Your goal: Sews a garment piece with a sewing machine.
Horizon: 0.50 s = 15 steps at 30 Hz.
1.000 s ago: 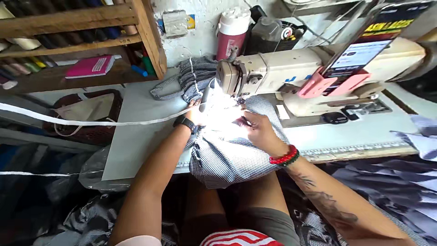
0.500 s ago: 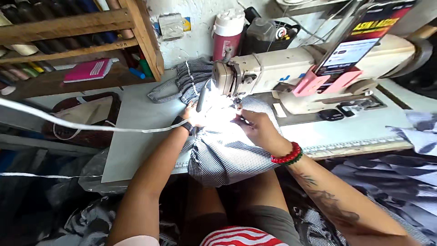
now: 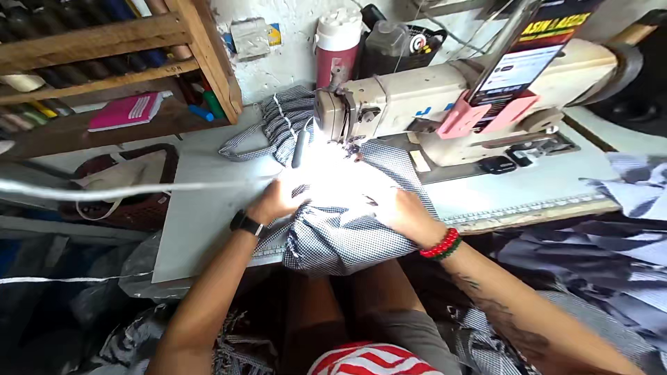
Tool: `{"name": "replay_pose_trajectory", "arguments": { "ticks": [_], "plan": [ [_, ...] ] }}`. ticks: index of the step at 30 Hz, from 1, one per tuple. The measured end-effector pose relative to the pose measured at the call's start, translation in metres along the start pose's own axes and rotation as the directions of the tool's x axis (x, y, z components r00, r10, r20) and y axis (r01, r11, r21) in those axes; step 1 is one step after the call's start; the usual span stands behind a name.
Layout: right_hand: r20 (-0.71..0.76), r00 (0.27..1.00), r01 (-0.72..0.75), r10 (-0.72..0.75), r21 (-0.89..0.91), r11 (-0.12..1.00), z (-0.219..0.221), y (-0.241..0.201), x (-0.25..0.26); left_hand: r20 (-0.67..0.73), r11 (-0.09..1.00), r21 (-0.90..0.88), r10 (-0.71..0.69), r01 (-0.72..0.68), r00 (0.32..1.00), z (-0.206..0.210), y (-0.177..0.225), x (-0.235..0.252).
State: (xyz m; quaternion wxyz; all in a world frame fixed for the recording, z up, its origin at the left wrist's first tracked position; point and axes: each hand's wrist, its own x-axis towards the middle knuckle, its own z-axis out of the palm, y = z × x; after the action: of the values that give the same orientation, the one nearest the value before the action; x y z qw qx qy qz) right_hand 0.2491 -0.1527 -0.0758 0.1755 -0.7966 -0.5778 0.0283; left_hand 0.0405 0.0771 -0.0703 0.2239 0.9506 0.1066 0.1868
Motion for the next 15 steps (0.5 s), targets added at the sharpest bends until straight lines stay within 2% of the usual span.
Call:
{"name": "replay_pose_trajectory", "arguments": {
  "ticks": [3,6,8,10,13,15],
  "plan": [
    [0.019,0.999,-0.033,0.033,-0.001,0.999,-0.009,0.005,-0.003,0.069,0.998,0.033,0.055,-0.058,0.996,0.001,0.009,-0.019],
    [-0.097,0.986,0.138,-0.136,0.014,0.990,-0.004,-0.010,-0.011,0.064,0.976,0.170,0.124,-0.133,0.990,0.006,0.008,-0.024],
    [-0.060,0.980,0.190,-0.190,-0.001,0.982,0.001,-0.011,-0.023,0.096,0.960,0.211,0.168,-0.185,0.981,0.006,0.008,-0.030],
    [-0.065,0.971,0.228,-0.230,-0.038,0.973,0.009,-0.002,-0.031,0.141,0.961,0.225,0.128,-0.158,0.982,0.003,0.005,-0.035],
    [-0.016,0.985,0.172,-0.172,-0.013,0.985,0.012,0.012,-0.021,0.152,0.968,0.232,0.059,-0.094,0.987,0.002,-0.001,-0.029],
    [0.003,0.990,0.144,-0.144,-0.051,0.988,0.010,0.011,-0.019,0.136,0.959,0.248,0.103,-0.135,0.985,0.005,0.003,-0.027]
  ]
}}
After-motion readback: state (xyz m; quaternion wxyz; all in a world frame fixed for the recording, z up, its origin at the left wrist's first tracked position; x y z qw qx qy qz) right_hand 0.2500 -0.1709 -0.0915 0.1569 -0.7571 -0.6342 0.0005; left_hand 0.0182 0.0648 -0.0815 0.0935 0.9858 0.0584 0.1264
